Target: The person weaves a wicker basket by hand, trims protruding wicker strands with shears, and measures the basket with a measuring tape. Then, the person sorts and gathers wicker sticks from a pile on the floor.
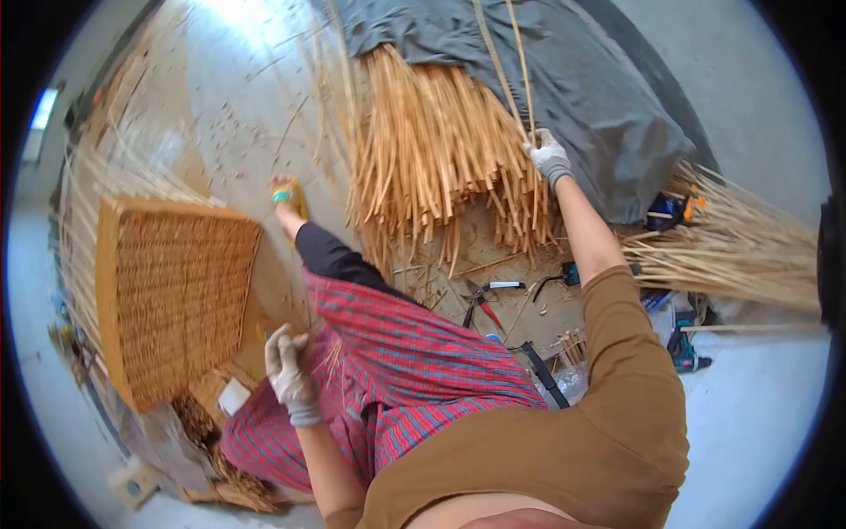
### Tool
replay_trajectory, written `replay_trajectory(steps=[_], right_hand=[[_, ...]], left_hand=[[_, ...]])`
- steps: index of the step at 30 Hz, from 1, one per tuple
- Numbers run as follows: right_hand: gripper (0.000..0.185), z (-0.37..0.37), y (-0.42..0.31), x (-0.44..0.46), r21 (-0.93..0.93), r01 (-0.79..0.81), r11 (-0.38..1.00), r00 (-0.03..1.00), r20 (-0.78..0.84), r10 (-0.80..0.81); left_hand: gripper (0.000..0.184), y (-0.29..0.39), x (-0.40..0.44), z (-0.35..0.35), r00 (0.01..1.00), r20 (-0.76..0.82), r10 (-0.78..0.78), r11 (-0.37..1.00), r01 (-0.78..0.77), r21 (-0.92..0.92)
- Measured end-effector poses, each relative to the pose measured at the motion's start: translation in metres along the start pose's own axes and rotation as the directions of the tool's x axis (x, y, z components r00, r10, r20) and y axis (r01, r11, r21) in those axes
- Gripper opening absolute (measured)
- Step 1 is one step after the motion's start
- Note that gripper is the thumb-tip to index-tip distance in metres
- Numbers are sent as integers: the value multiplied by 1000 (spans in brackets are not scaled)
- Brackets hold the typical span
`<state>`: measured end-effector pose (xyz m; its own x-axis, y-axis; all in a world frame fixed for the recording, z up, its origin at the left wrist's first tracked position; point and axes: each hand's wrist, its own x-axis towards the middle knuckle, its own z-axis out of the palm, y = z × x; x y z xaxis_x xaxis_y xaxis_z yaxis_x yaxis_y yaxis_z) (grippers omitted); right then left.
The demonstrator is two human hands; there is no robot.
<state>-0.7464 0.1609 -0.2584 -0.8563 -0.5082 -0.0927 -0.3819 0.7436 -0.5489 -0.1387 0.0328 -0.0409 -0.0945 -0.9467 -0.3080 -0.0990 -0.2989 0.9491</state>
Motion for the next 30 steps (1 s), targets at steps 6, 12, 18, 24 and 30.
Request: replay_trajectory(steps=[6,12,18,24,30], right_hand=[[56,1,-47,-38,-314,-140,939,989,3,148],[27,-76,-142,-152,708,-128,695,974,220,-45],[47,-104,-302,-323,828,-427,363,617,560,-553],[28,8,-308,-261,759,189,623,484,480,-731],[55,175,-290,-96,292,183,939,756,569,-324]], left_hand=[[21,13,-19,5,998,45,34,999,-34,8],[31,8,-28,9,970,245,10,979,40,-201],[71,81,-2,87,689,701,184,962,20,-273],[18,113,28,24,913,408,28,999,-11,-44],[26,97,40,-25,936,203,-289,953,259,159]])
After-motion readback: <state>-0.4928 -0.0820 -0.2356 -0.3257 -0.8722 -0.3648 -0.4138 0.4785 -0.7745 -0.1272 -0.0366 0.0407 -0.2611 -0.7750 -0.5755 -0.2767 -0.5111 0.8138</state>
